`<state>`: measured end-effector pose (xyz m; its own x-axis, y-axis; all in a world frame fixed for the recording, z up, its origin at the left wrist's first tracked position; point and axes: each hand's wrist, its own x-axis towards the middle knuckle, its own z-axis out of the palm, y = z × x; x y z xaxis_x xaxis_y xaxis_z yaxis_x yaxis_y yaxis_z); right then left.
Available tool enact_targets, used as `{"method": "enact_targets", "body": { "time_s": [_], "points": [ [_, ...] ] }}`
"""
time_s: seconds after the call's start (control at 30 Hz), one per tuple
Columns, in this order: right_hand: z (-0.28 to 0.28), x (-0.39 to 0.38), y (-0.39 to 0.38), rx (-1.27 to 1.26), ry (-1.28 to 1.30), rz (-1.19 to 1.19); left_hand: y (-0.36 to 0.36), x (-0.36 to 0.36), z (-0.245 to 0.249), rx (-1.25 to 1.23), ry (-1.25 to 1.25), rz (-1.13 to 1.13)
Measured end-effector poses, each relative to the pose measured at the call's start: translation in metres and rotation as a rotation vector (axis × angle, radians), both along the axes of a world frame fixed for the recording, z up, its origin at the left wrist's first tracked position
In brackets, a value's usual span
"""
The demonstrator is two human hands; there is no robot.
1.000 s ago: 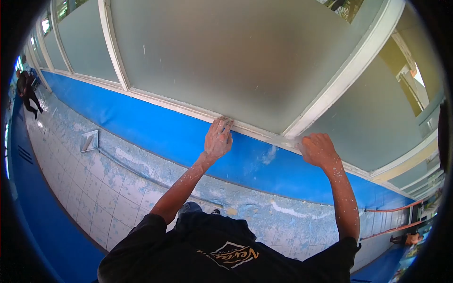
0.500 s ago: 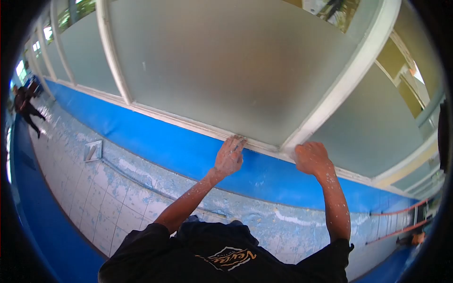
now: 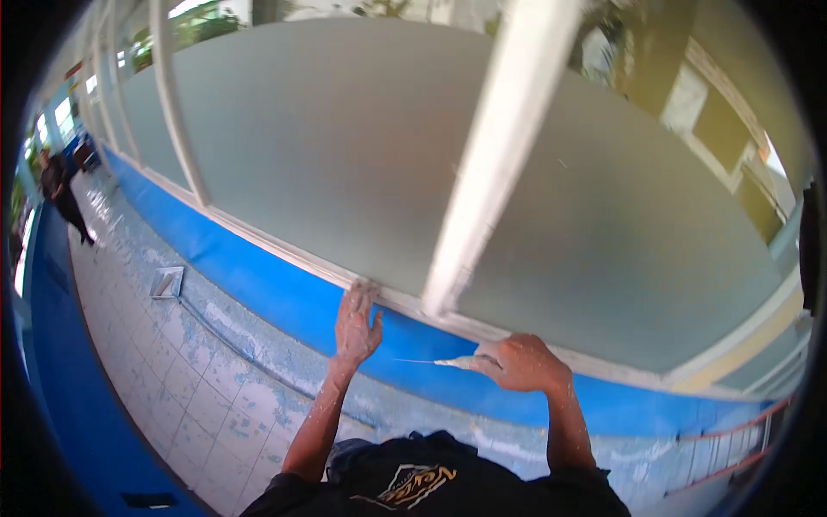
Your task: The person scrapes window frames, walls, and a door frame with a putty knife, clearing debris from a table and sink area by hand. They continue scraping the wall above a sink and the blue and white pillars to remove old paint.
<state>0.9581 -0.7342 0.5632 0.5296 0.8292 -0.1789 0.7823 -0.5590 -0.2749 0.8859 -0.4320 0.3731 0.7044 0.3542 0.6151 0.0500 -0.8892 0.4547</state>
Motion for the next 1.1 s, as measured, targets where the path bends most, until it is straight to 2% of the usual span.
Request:
{"method": "enact_targets", "body": {
  "time_s": [0.1, 0.23, 0.4, 0.47, 0.57, 0.63, 0.7, 0.8, 0.83, 0.9, 0.93, 1.0, 1.1],
  "points": [
    [-0.005, 0.002, -0.061, 0.118, 0.112, -0.070, -0.042, 0.009, 0.003, 0.006, 0.059, 0.002],
    [0.016, -0.009, -0.133, 0.327, 0.213, -0.234, -0.078, 0.016, 0.018, -0.079, 0.057, -0.055],
    [-0.002, -0.028, -0.146, 0.572, 0.160, -0.375, -0.100, 0.017, 0.007, -0.271, -0.091, -0.131],
    [-0.011, -0.034, -0.137, 0.556, 0.159, -0.388, -0.091, 0.011, 0.010, -0.348, -0.079, -0.135],
    [-0.022, -0.039, -0.113, 0.543, 0.171, -0.373, -0.069, 0.004, 0.011, -0.303, -0.039, -0.119],
    [-0.020, -0.046, -0.086, 0.535, 0.170, -0.371, -0.056, -0.004, 0.018, -0.340, -0.086, -0.251],
    [-0.028, -0.052, -0.057, 0.634, 0.077, -0.294, -0.046, -0.019, 0.027, -0.377, -0.092, -0.423],
    [-0.038, -0.066, -0.010, 0.683, 0.035, -0.325, -0.023, -0.037, 0.038, -0.329, 0.078, -0.702],
    [-0.037, -0.071, 0.007, 0.679, 0.034, -0.352, -0.010, -0.039, 0.030, -0.282, 0.101, -0.722],
    [-0.035, -0.085, 0.042, 0.751, 0.255, -0.520, 0.015, -0.043, 0.014, -0.193, 0.141, -0.754],
    [-0.033, -0.092, 0.056, 0.778, 0.368, -0.604, 0.027, -0.048, 0.010, -0.261, 0.135, -0.765],
    [-0.028, -0.098, 0.080, 0.899, 0.397, -0.528, 0.055, -0.047, 0.012, -0.386, 0.114, -0.786],
    [-0.021, -0.101, 0.117, 0.952, 0.314, -0.485, 0.076, -0.033, 0.017, -0.329, 0.085, -0.828]
  ]
}}
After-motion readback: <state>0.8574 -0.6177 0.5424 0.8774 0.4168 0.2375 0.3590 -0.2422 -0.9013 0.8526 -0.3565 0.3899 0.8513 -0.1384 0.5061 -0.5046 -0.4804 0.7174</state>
